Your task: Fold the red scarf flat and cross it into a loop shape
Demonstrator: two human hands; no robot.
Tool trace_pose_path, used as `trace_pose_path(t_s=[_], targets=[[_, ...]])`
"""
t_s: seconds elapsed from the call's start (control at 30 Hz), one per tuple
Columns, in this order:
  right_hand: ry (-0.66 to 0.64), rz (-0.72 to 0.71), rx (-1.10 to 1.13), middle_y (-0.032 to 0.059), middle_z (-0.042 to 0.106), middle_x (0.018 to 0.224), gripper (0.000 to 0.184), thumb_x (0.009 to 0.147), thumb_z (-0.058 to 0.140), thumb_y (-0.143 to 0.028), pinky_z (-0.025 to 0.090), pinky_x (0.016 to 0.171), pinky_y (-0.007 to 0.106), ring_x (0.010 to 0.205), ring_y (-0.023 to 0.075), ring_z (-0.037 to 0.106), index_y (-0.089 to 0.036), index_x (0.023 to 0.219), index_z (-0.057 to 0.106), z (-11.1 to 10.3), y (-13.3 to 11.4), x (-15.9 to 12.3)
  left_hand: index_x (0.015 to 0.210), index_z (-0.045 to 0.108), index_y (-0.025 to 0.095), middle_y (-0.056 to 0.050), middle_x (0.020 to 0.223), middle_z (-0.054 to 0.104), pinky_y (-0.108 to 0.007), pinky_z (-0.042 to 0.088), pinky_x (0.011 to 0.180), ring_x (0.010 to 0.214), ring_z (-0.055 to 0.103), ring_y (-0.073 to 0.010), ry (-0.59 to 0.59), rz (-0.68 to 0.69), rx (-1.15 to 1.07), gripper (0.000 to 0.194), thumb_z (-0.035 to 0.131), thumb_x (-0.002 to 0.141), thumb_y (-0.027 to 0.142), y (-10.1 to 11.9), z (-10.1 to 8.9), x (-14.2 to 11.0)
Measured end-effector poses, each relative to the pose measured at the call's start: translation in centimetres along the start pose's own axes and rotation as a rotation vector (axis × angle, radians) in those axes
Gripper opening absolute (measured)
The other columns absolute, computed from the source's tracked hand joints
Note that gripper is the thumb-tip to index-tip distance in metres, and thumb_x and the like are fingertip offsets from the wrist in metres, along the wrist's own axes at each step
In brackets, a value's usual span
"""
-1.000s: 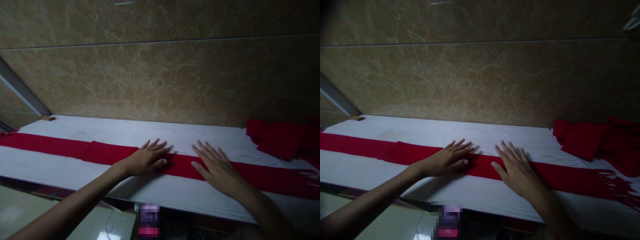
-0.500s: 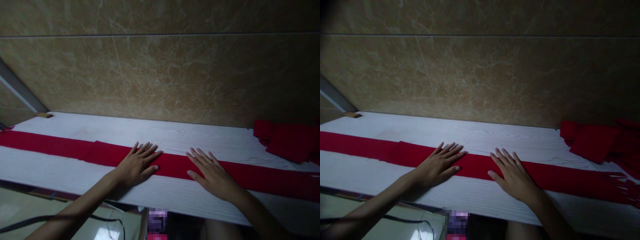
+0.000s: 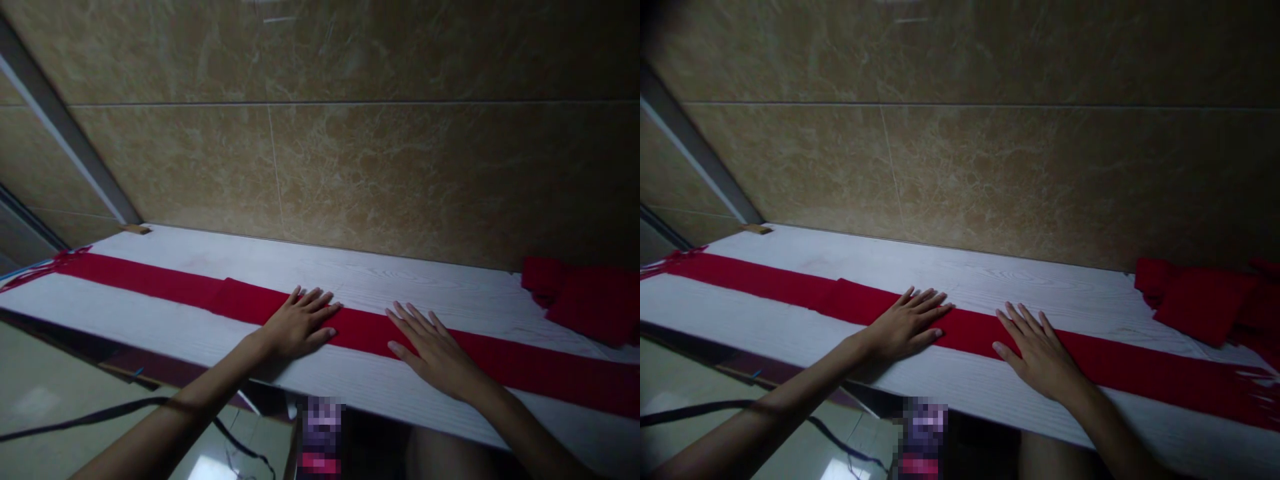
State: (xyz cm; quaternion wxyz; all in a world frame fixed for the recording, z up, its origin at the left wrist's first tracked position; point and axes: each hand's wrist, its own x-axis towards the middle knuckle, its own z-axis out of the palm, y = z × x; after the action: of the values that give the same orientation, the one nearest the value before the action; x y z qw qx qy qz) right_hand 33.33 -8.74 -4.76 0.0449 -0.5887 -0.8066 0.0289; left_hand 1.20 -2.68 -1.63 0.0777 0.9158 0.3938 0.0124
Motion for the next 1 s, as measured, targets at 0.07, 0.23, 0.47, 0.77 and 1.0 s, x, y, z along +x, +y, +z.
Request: trace_pose_path(t_s=[0.07,0.23,0.47,0.77,1.0], targets=[[-0.013,0.011,0.002,0.0066,0.029,0.168,0.076,0.101,0.027,-0.071,0.018,0.126,0.063,0.157,0.0299,0.02,-0.026,0.162,0.035,-0.1,-0.1,0.0,0.163,0.029,0.032,-0.005,0.171,0.022,-0.063,0.008,0.128,0.16,0.015,-0.0317,0.004,0.001,-0.012,0.067,0.029,0.104,0.065,0.2,0.0,0.0],[0.025,-0.007,-0.011,0.0061,0.031,0.167,0.076,0.1,0.028,-0.071,0.019,0.126,0.061,0.157,0.0281,0.023,-0.026,0.161,0.037,0.4,0.2,0.0,0.162,0.032,0.032,-0.006,0.17,0.026,-0.067,0.001,0.127,0.16,0.014,-0.0326,0.034,-0.033,-0.047,0.07,0.031,0.102,0.068,0.4,-0.5,-0.6],[0.207,-0.084,-0.022,0.0057,0.041,0.162,0.078,0.097,0.028,-0.076,0.029,0.121,0.067,0.152,0.0324,0.034,-0.03,0.158,0.043,3.3,1.9,0.6,0.16,0.036,0.026,-0.009,0.17,0.029,-0.061,0.02,0.126,0.16,0.017,-0.0286,0.399,-0.633,0.044,0.062,0.017,0.107,0.052,-7.4,-1.6,-7.4],[0.255,-0.118,0.002,0.006,0.044,0.16,0.077,0.098,0.029,-0.075,0.031,0.12,0.068,0.151,0.0345,0.037,-0.029,0.156,0.047,3.3,1.7,0.5,0.146,0.059,0.022,-0.017,0.165,0.036,-0.067,0.02,0.122,0.156,0.027,-0.0363,0.034,-0.861,0.231,0.055,0.039,0.095,0.031,-15.4,-2.1,-14.7],[0.215,-0.118,0.006,0.0036,0.041,0.162,0.077,0.097,0.029,-0.076,0.032,0.121,0.067,0.152,0.033,0.034,-0.03,0.156,0.044,2.8,2.0,0.1,0.15,0.054,0.021,-0.021,0.164,0.036,-0.067,0.028,0.117,0.154,0.031,-0.0384,-0.05,-0.838,0.311,0.059,0.042,0.095,0.036,-20.9,-2.7,-16.9]])
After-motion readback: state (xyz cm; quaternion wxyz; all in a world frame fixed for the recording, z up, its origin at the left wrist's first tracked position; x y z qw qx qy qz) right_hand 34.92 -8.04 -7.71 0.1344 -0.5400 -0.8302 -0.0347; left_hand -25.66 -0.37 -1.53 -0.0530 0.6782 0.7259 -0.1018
